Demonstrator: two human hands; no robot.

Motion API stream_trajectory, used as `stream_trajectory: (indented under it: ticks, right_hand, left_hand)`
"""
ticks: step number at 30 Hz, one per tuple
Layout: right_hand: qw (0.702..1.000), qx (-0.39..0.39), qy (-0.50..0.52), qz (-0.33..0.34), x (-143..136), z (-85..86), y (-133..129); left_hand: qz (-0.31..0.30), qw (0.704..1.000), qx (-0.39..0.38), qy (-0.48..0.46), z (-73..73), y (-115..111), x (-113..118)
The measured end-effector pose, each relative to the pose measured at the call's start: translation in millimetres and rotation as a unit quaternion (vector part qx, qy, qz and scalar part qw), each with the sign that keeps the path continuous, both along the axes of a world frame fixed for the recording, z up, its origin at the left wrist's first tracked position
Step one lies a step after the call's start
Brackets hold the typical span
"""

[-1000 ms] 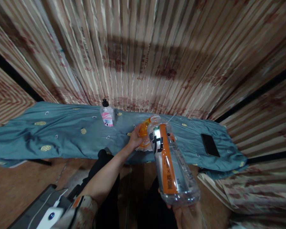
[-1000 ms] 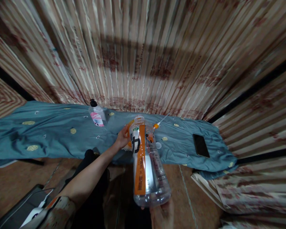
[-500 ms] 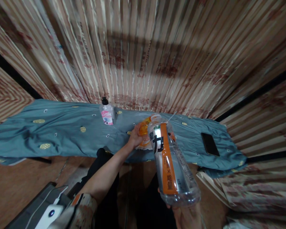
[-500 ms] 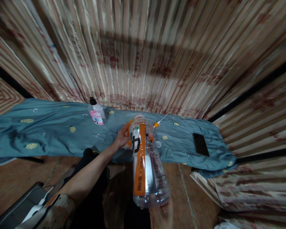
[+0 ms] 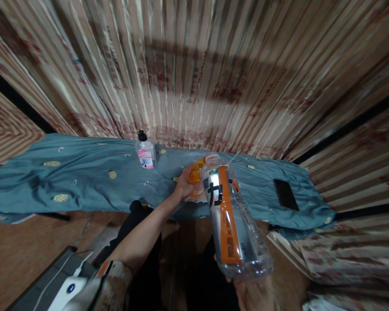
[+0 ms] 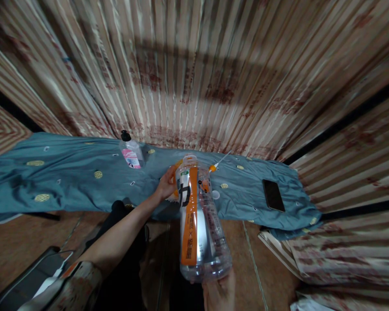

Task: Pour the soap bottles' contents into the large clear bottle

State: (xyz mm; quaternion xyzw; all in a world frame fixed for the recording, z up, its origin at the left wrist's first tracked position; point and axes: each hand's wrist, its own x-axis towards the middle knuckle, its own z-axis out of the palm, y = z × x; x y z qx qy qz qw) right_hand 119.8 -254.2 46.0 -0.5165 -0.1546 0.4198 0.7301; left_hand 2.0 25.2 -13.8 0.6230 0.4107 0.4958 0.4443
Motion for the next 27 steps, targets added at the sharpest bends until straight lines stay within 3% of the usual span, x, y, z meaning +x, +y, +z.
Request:
stream_trajectory:
  ticks: [11,19,27]
  right_hand:
    - [1.000,-0.015,0.002,0.011,-2,10.7,4]
    - [0.999,-0.028,-0.028,0.024,2,8.6,3]
    - [0.996,-0.035,-0.074,0.044,7,9.2,5]
  left_hand:
    - [0.011,1.000,-0.014,0.009,0.4,1,-1]
    - [0.007,0.999,0.000,0.034,5.6,-1,-2]
    - [0.012,1.000,-0.016,0.023,1.2,0,0]
